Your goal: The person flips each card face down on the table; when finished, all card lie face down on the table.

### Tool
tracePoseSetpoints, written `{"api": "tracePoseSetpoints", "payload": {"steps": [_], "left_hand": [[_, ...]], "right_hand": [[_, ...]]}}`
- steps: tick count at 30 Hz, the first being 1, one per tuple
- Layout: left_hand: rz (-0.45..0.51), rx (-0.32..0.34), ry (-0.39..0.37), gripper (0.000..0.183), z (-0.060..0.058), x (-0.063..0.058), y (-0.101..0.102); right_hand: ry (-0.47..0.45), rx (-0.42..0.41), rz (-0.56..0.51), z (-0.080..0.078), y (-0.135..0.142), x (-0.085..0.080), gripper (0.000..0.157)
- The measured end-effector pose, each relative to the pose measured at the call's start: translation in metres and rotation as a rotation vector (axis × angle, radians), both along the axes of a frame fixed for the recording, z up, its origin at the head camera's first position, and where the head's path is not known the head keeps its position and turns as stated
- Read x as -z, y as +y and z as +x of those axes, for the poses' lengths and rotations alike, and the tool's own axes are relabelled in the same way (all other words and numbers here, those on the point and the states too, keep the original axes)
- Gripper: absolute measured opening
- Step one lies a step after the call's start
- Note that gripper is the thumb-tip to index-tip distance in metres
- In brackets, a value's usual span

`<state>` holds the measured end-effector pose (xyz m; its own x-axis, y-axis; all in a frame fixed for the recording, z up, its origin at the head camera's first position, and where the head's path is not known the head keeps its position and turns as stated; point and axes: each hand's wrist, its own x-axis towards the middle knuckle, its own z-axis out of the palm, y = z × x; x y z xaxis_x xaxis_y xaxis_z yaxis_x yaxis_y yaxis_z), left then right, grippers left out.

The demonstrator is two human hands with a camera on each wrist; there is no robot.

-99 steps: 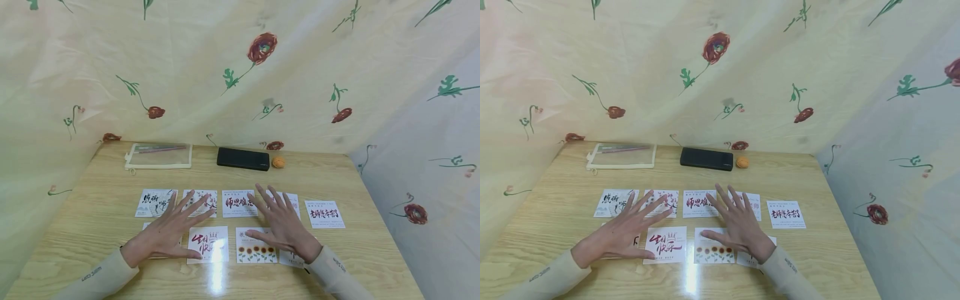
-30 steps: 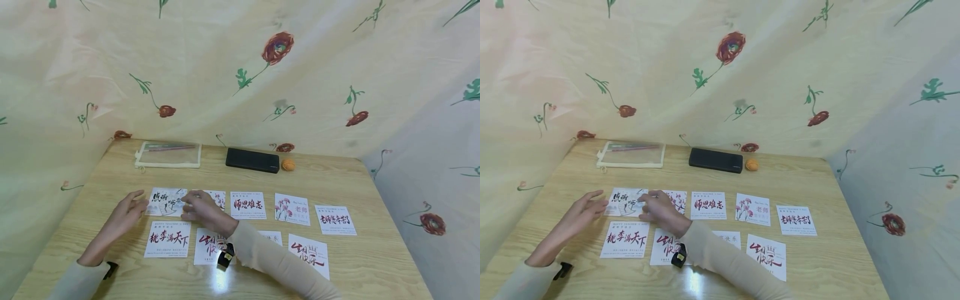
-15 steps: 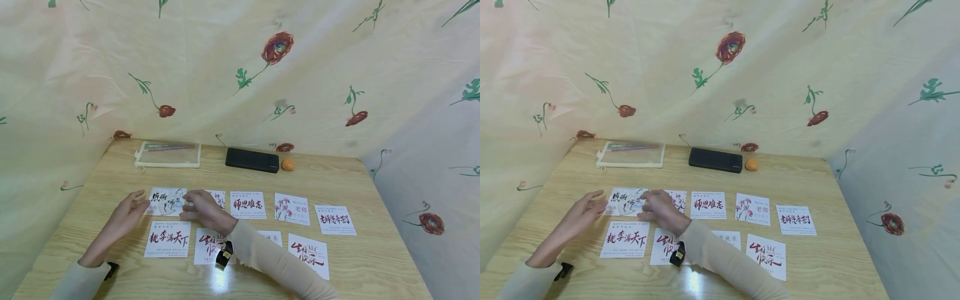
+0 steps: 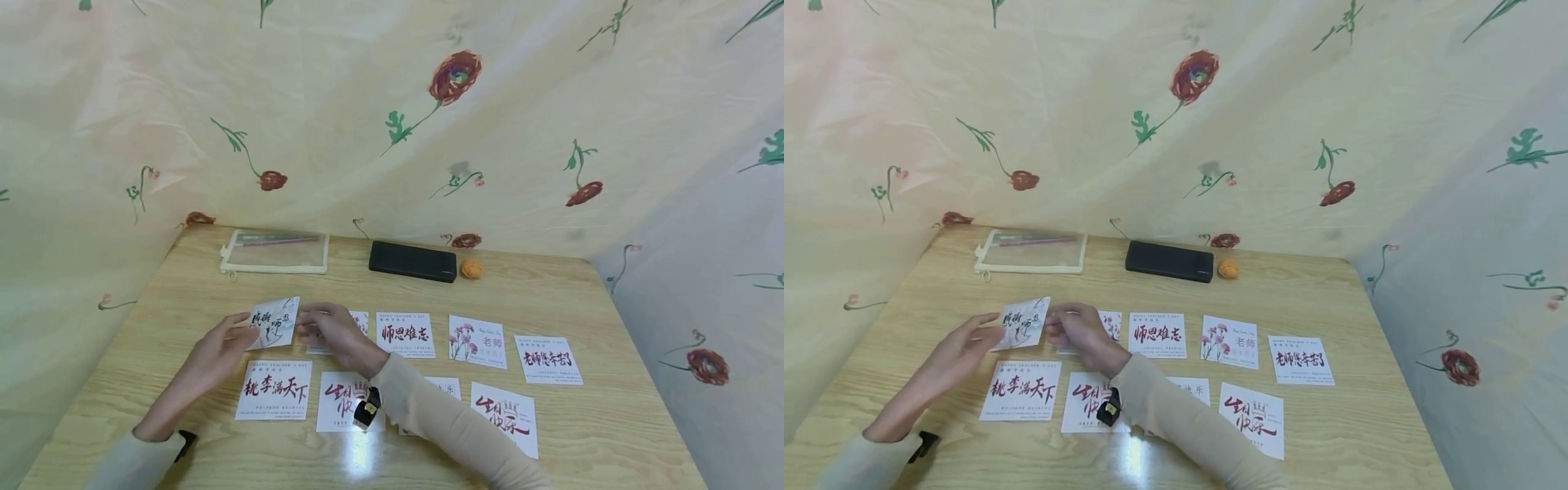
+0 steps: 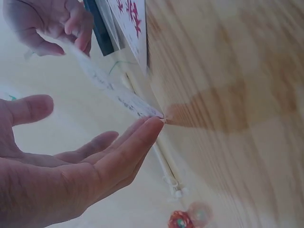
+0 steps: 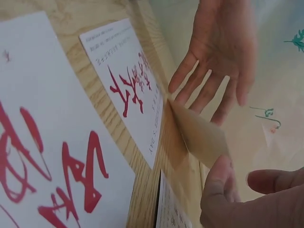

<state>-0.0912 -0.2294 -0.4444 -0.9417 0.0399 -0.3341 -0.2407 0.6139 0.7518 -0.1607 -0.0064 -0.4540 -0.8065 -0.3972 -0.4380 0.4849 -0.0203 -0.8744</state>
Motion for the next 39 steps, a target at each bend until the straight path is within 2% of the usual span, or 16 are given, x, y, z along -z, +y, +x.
{"api": "tracePoseSetpoints", "payload": {"steps": [7, 15, 20, 31, 35, 39], "left_hand": [[0.040, 0.008, -0.020, 0.086, 0.002, -0.005, 0.012], [0.062, 0.027, 0.034, 0.076, -0.002, -0.006, 0.020], [0.097, 0.016, 0.128, 0.066, -0.002, -0.005, 0.021], [0.313, -0.075, 0.286, 0.046, 0.001, -0.008, 0.014], [0.327, -0.107, 0.325, 0.044, 0.002, -0.008, 0.008], [0.265, -0.171, 0.304, 0.044, 0.000, -0.007, -0.002]], "right_hand": [[0.048, -0.027, 0.014, -0.003, -0.004, 0.004, 0.030], [0.064, -0.100, 0.030, -0.003, -0.011, 0.009, 0.046], [0.052, -0.106, 0.082, -0.002, -0.014, 0.009, 0.060], [0.055, -0.041, 0.237, 0.000, -0.020, 0.010, 0.075], [0.062, -0.026, 0.264, 0.000, -0.019, 0.010, 0.071], [0.100, -0.027, 0.268, -0.001, -0.015, 0.008, 0.059]]}}
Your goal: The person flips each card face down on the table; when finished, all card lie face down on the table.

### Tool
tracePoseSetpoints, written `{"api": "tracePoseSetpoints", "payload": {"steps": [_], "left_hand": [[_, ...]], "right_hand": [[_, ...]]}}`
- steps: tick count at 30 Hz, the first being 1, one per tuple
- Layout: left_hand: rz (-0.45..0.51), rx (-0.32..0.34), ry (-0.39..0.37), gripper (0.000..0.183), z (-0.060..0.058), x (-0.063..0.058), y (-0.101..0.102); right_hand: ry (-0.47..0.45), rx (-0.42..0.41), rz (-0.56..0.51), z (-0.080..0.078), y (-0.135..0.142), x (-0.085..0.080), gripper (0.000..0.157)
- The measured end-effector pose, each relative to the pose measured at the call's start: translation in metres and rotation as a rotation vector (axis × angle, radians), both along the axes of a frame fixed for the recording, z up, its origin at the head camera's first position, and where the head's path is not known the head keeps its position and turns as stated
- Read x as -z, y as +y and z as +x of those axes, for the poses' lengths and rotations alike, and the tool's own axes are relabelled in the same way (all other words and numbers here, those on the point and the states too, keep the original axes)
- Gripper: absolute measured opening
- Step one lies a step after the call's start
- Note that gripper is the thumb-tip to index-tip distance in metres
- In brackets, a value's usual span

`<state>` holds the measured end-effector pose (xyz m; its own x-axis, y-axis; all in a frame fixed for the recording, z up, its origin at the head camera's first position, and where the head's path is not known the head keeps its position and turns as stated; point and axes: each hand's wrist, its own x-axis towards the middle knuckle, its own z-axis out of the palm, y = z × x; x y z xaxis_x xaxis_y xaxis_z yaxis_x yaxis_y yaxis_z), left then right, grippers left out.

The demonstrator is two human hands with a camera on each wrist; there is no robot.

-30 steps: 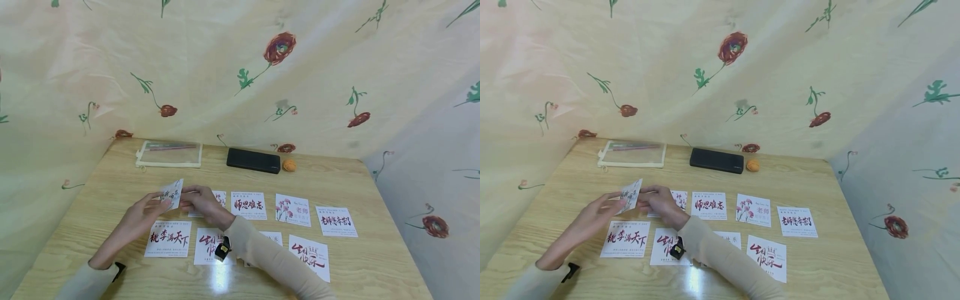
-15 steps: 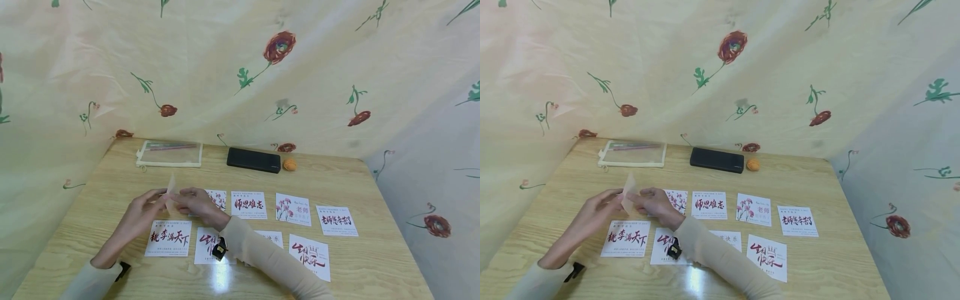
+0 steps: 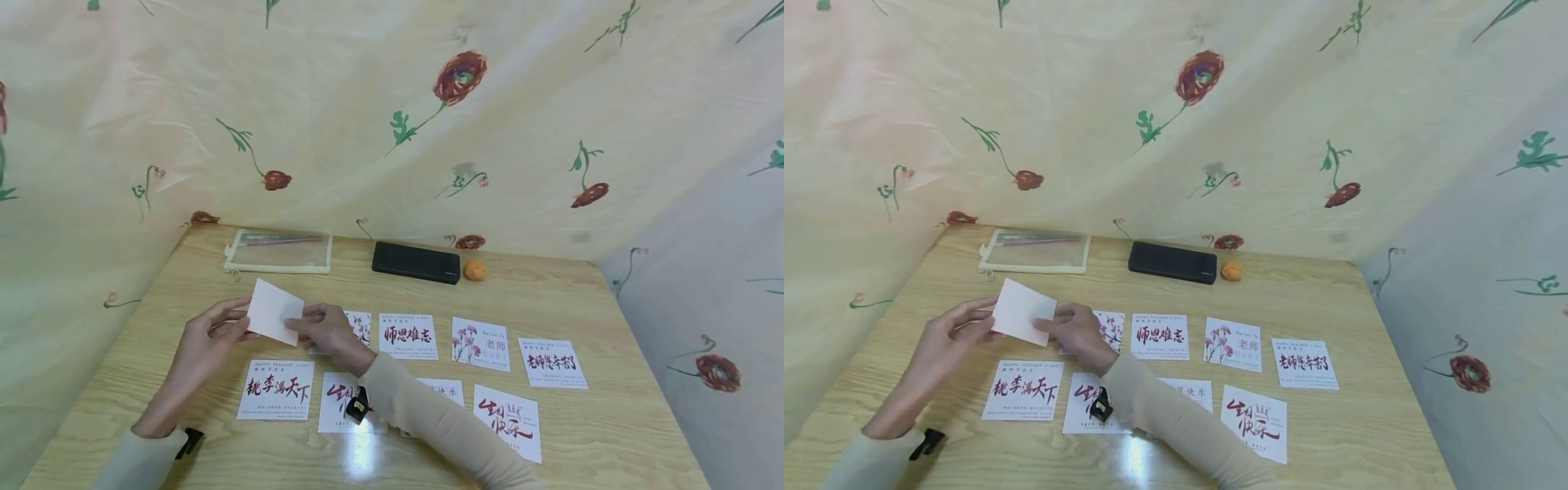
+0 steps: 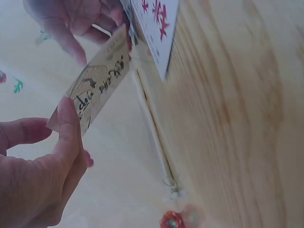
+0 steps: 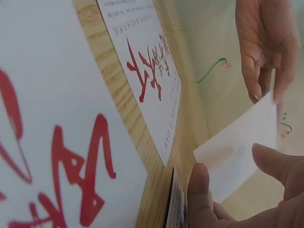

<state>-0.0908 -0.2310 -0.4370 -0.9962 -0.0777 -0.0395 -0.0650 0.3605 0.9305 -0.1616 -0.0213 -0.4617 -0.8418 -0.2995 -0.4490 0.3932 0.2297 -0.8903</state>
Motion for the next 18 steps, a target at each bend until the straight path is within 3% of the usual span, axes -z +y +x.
{"api": "tracePoseSetpoints", "payload": {"steps": [6, 18], "left_hand": [[-0.138, -0.031, -0.106, 0.045, -0.003, 0.004, -0.013], [-0.302, 0.018, -0.170, 0.045, -0.009, 0.015, -0.023]], "right_hand": [[0.044, 0.003, -0.022, -0.003, 0.006, 0.001, 0.044], [-0.008, -0.019, -0.014, -0.003, 0.007, 0.001, 0.041]]}}
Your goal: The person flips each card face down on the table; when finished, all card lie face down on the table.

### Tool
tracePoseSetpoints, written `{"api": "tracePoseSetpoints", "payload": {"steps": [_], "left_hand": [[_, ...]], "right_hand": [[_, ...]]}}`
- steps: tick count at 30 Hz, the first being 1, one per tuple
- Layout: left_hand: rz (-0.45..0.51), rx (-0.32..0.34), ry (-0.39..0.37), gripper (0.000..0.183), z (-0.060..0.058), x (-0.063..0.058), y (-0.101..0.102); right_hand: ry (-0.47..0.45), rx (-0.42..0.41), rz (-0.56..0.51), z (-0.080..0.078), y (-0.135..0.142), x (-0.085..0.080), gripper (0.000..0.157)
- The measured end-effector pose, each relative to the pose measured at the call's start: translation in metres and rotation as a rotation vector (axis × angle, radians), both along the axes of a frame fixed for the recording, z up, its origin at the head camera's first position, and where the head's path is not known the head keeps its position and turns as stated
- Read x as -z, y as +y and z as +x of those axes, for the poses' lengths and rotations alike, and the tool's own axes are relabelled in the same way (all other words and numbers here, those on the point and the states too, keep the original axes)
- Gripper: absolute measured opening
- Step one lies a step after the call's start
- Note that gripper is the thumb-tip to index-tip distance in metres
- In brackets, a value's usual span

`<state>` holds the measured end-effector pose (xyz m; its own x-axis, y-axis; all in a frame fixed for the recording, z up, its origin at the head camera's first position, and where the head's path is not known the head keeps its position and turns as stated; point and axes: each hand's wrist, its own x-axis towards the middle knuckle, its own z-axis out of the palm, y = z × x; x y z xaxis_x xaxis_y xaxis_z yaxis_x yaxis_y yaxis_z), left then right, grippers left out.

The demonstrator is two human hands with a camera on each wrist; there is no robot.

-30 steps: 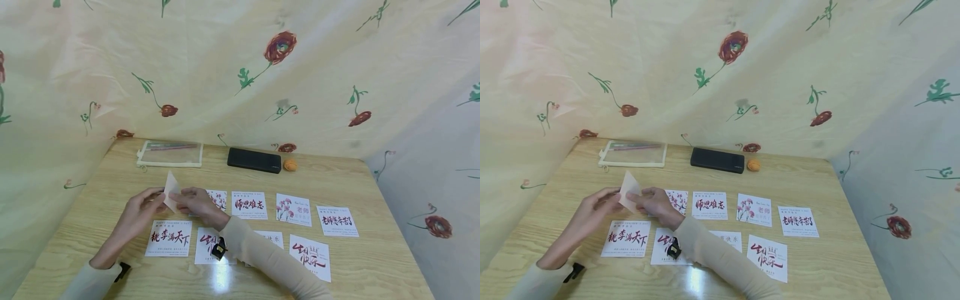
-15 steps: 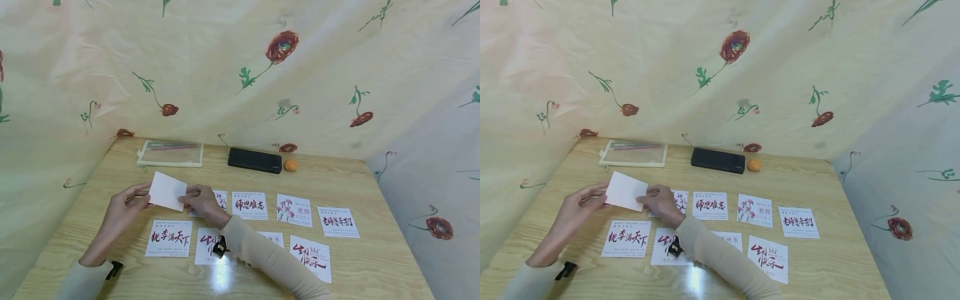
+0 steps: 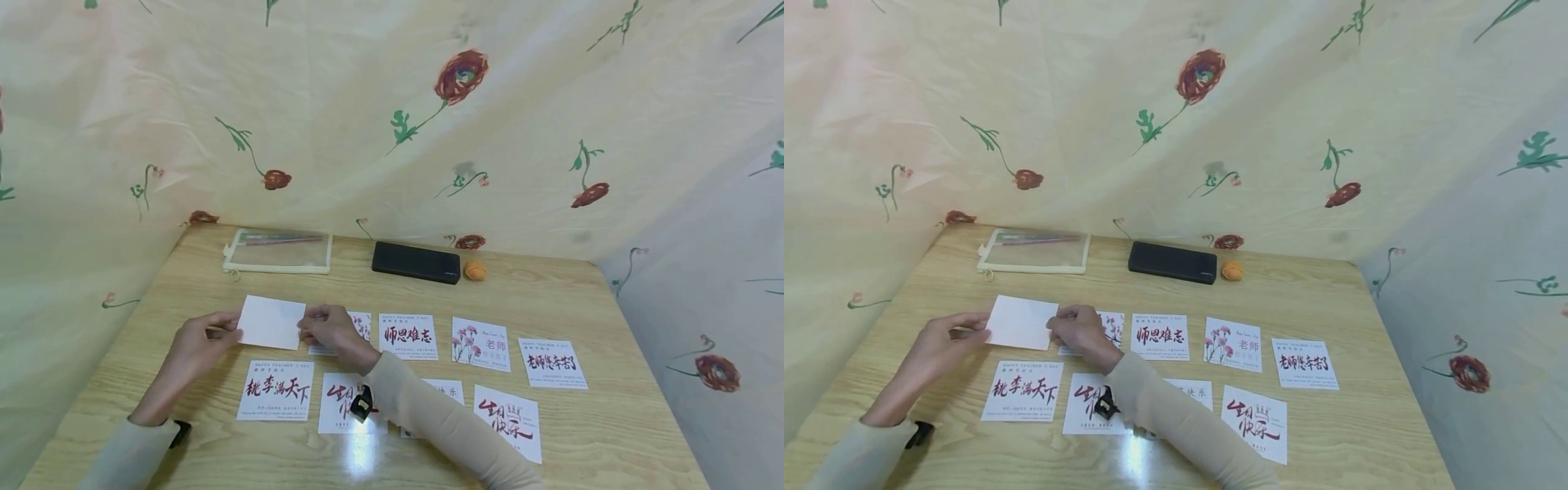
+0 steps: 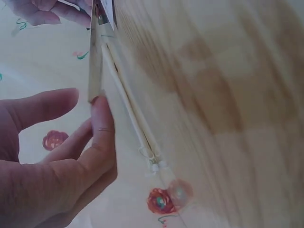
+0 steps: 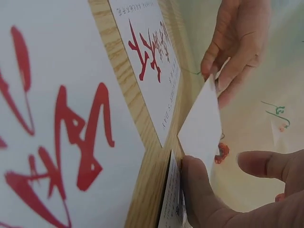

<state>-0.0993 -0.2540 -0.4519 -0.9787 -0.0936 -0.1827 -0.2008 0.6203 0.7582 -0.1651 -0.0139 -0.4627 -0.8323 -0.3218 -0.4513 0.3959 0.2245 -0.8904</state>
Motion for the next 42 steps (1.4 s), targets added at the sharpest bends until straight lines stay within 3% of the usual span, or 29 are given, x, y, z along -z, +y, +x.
{"api": "tracePoseSetpoints", "payload": {"steps": [6, 14, 20, 24, 28, 31, 35, 42], "left_hand": [[-0.046, 0.064, -0.082, 0.051, -0.004, 0.001, 0.001], [-0.108, 0.094, -0.119, 0.059, -0.002, -0.001, 0.005], [-0.144, 0.113, -0.094, 0.065, 0.003, -0.003, 0.006], [-0.164, 0.101, 0.002, 0.063, 0.005, -0.002, 0.010], [-0.096, 0.070, 0.142, 0.055, 0.007, -0.002, 0.019], [-0.024, 0.066, 0.194, 0.048, 0.006, -0.004, 0.027], [0.041, 0.093, 0.165, 0.044, 0.003, -0.008, 0.038], [0.131, 0.212, 0.074, 0.048, -0.003, -0.009, 0.056]], "right_hand": [[-0.006, 0.001, 0.004, 0.001, 0.002, -0.005, 0.039], [-0.018, 0.000, -0.002, 0.001, 0.004, -0.006, 0.041], [-0.022, 0.006, 0.008, 0.002, 0.007, -0.006, 0.042], [0.000, 0.004, -0.013, 0.005, 0.015, -0.012, 0.043], [0.045, 0.009, -0.016, 0.007, 0.027, -0.018, 0.043], [0.066, 0.012, -0.010, 0.009, 0.040, -0.022, 0.045], [0.081, -0.001, -0.009, 0.012, 0.062, -0.026, 0.049], [0.075, 0.012, 0.027, 0.018, 0.091, -0.028, 0.051]]}}
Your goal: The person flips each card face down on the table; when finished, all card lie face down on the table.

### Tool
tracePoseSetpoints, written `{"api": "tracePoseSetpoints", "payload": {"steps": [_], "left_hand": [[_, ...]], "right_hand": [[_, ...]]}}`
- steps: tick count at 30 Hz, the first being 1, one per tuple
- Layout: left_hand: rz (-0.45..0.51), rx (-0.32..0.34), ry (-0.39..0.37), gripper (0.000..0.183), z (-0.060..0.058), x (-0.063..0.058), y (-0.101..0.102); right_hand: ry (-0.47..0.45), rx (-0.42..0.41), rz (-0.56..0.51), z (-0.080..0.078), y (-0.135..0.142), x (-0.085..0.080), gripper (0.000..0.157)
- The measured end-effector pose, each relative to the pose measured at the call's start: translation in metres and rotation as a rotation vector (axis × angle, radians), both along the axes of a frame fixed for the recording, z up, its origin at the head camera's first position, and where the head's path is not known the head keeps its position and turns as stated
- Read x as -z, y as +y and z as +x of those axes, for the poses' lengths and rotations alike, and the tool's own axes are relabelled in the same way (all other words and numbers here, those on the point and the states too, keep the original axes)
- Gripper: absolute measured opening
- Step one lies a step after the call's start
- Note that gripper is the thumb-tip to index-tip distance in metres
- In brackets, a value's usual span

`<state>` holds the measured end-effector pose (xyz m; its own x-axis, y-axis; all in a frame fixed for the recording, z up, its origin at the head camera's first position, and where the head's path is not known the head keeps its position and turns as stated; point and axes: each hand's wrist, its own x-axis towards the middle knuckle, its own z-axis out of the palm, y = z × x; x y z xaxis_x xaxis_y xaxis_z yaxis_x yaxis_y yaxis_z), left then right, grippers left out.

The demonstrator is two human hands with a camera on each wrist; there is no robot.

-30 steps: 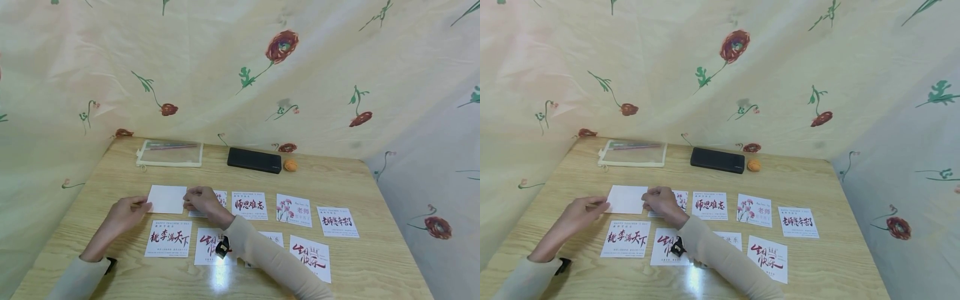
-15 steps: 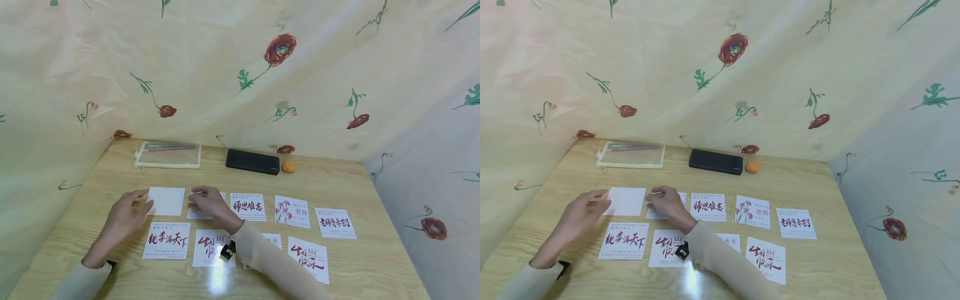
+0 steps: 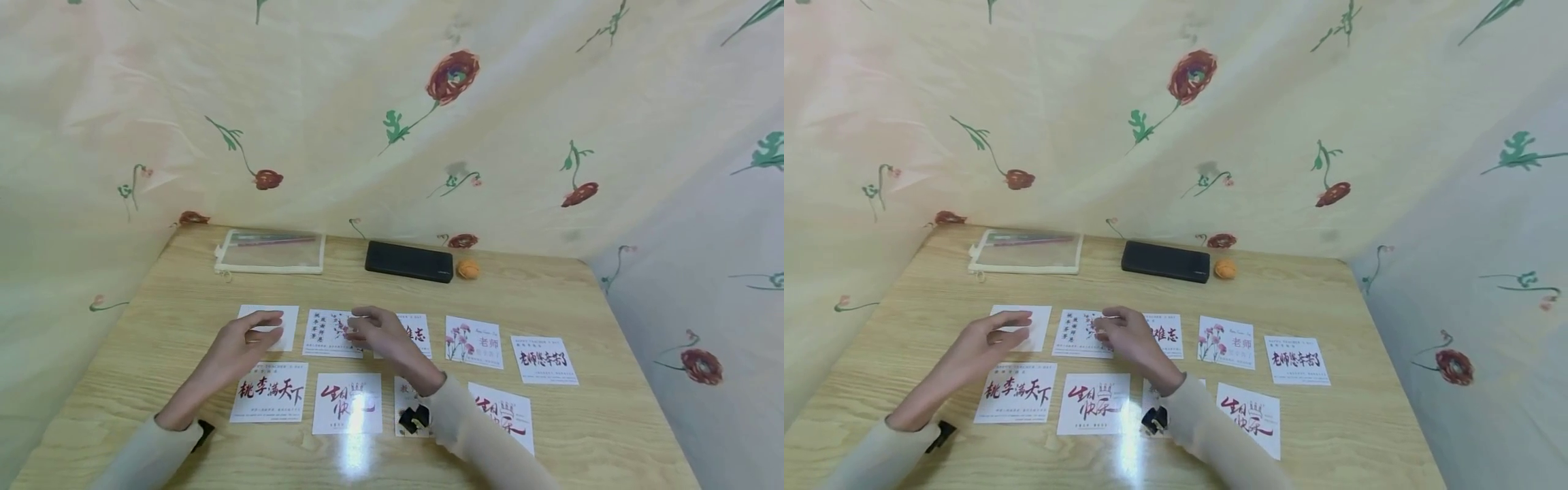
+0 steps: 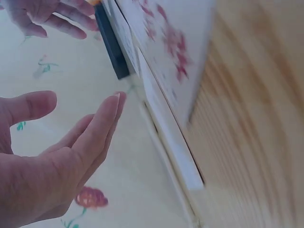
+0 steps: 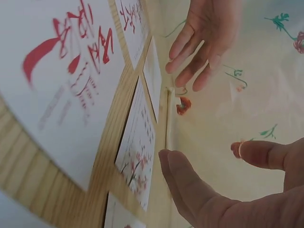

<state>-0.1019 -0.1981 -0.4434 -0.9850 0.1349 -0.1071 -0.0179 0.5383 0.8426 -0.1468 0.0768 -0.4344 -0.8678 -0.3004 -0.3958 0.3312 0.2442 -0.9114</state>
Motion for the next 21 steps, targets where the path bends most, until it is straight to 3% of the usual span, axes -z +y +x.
{"api": "tracePoseSetpoints", "payload": {"steps": [8, 17, 21], "left_hand": [[0.065, 0.072, -0.042, 0.049, -0.006, 0.004, 0.017], [0.101, 0.066, -0.135, 0.052, -0.006, 0.009, 0.031], [0.125, 0.069, -0.173, 0.054, -0.006, 0.010, 0.034]], "right_hand": [[-0.044, 0.004, 0.005, 0.010, 0.024, 0.007, 0.063], [-0.027, -0.005, -0.009, 0.028, 0.033, 0.007, 0.056], [-0.024, -0.003, -0.002, 0.031, 0.035, 0.007, 0.060]]}}
